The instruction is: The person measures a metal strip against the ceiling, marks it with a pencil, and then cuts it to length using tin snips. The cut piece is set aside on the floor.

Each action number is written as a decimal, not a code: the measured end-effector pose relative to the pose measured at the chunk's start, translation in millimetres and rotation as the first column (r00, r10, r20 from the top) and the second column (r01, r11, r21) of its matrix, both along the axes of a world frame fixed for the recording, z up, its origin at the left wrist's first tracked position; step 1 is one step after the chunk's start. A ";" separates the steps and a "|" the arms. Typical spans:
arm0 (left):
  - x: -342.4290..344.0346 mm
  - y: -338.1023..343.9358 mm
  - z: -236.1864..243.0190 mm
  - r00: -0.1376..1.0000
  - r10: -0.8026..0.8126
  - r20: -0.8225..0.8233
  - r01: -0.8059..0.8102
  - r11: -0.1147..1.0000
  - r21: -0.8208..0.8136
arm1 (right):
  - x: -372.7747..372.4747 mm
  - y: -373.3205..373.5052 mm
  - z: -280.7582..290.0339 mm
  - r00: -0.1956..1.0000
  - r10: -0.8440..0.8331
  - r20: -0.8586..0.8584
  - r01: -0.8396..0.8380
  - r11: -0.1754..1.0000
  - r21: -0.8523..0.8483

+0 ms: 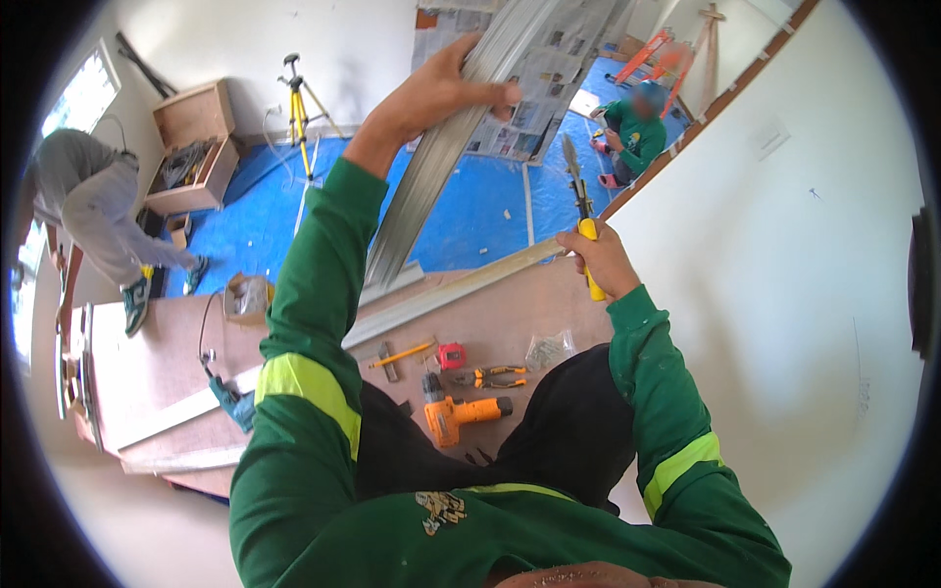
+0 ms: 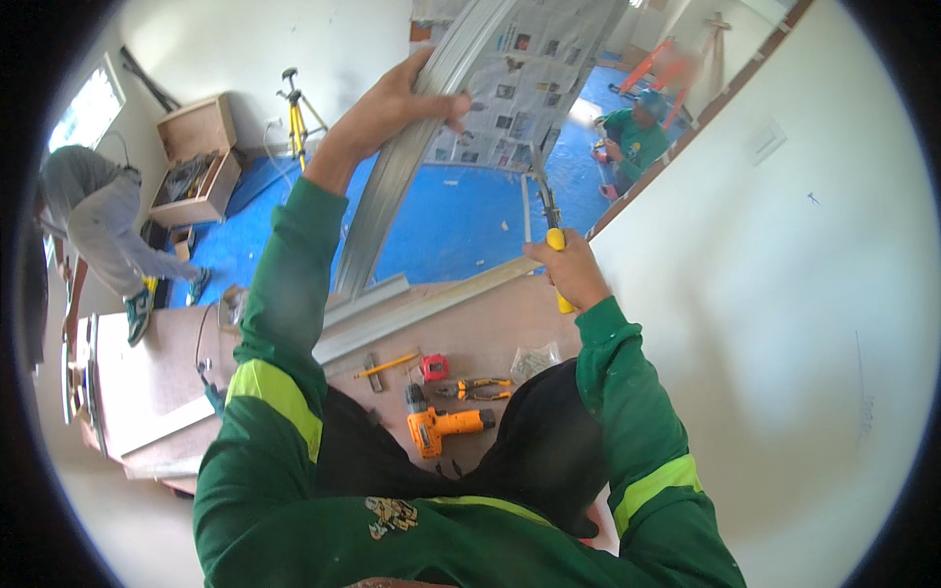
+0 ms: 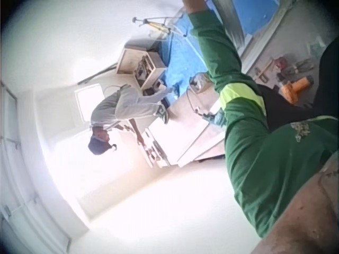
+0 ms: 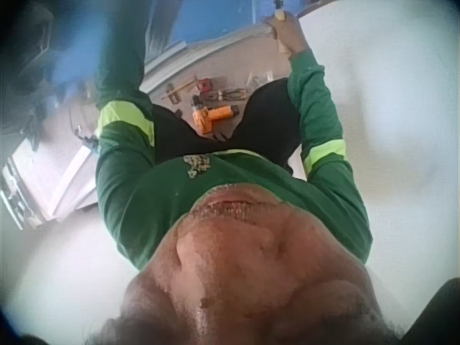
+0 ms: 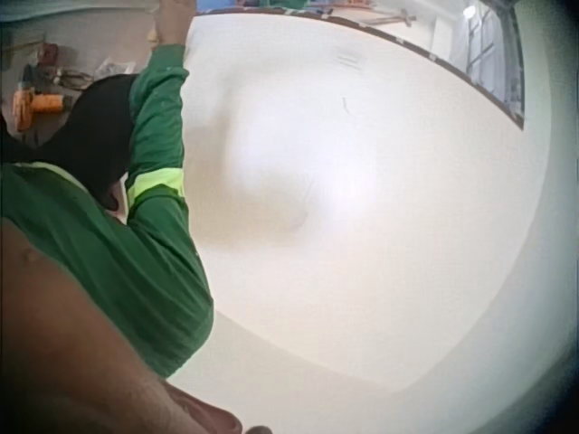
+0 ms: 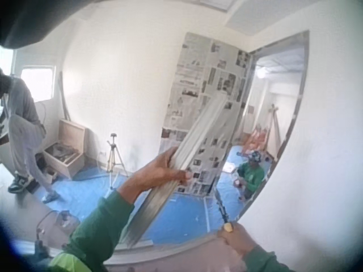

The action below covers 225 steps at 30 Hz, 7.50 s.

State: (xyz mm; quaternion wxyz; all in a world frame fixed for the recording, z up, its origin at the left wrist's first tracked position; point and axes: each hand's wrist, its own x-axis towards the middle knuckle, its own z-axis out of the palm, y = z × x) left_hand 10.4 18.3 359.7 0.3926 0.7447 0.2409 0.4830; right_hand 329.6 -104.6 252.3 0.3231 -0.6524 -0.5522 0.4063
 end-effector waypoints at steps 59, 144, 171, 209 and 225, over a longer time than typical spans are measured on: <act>60.1 -45.4 11.5 0.848 0.454 -0.273 -0.255 0.802 0.540 | -17.0 -15.4 14.5 0.976 0.105 0.190 -0.191 0.832 0.521; 52.9 11.8 -68.6 0.729 -0.110 -0.676 0.058 0.993 -0.099 | -8.1 -12.6 -34.0 0.953 0.072 0.294 -0.122 0.980 0.158; 72.3 16.4 -91.6 0.788 0.083 -0.609 0.054 0.978 0.203 | 5.0 -20.4 -35.5 0.973 0.047 0.227 -0.081 0.987 0.141; 56.8 27.3 -154.1 0.653 0.448 -0.611 0.024 0.793 0.608 | 28.0 -24.6 -23.4 0.819 0.387 0.424 -0.289 0.916 -0.279; 21.6 58.3 -171.9 0.703 0.525 -0.479 0.072 0.618 0.783 | 22.1 -43.1 1.5 0.712 0.446 0.543 -0.257 0.885 -0.389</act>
